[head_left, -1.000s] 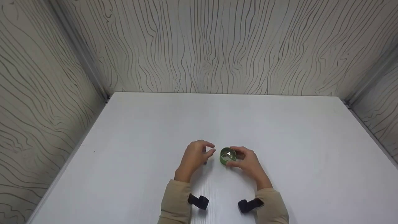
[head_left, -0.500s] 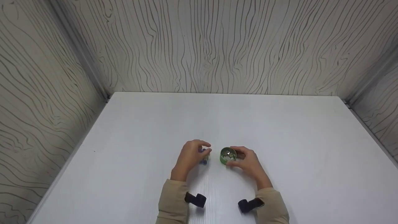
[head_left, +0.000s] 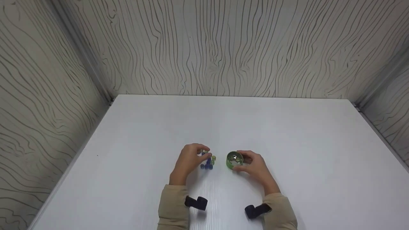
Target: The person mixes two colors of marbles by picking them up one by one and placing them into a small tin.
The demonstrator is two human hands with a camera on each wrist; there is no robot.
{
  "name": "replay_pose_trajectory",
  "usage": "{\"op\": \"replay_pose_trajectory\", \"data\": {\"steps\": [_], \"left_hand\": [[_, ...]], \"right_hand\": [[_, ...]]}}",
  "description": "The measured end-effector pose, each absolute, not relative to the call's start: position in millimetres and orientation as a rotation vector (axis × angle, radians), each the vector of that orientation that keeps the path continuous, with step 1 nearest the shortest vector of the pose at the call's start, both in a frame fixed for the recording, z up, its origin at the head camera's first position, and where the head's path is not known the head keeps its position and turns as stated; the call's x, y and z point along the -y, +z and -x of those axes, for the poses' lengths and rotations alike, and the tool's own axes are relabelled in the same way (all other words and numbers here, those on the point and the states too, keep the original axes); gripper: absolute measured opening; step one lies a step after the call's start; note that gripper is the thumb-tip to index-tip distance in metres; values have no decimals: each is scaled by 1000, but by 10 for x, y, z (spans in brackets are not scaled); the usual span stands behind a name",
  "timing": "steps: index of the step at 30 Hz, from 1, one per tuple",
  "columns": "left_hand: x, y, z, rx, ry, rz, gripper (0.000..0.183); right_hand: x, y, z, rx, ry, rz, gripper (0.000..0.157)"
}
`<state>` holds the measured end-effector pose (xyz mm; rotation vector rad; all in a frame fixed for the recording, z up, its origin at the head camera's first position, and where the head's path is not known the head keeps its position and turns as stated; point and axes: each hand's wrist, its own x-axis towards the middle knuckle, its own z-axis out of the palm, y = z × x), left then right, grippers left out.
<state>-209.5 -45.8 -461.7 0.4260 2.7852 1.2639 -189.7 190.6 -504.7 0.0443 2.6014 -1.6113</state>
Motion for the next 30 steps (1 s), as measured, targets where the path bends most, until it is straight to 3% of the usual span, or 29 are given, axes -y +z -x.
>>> {"op": "replay_pose_trajectory", "data": {"steps": [30], "left_hand": [[637,-4613,2051,-2760,954,-168,22]], "right_hand": [[-1913,-5024,1879,-2594,-1632,-6,62]]}}
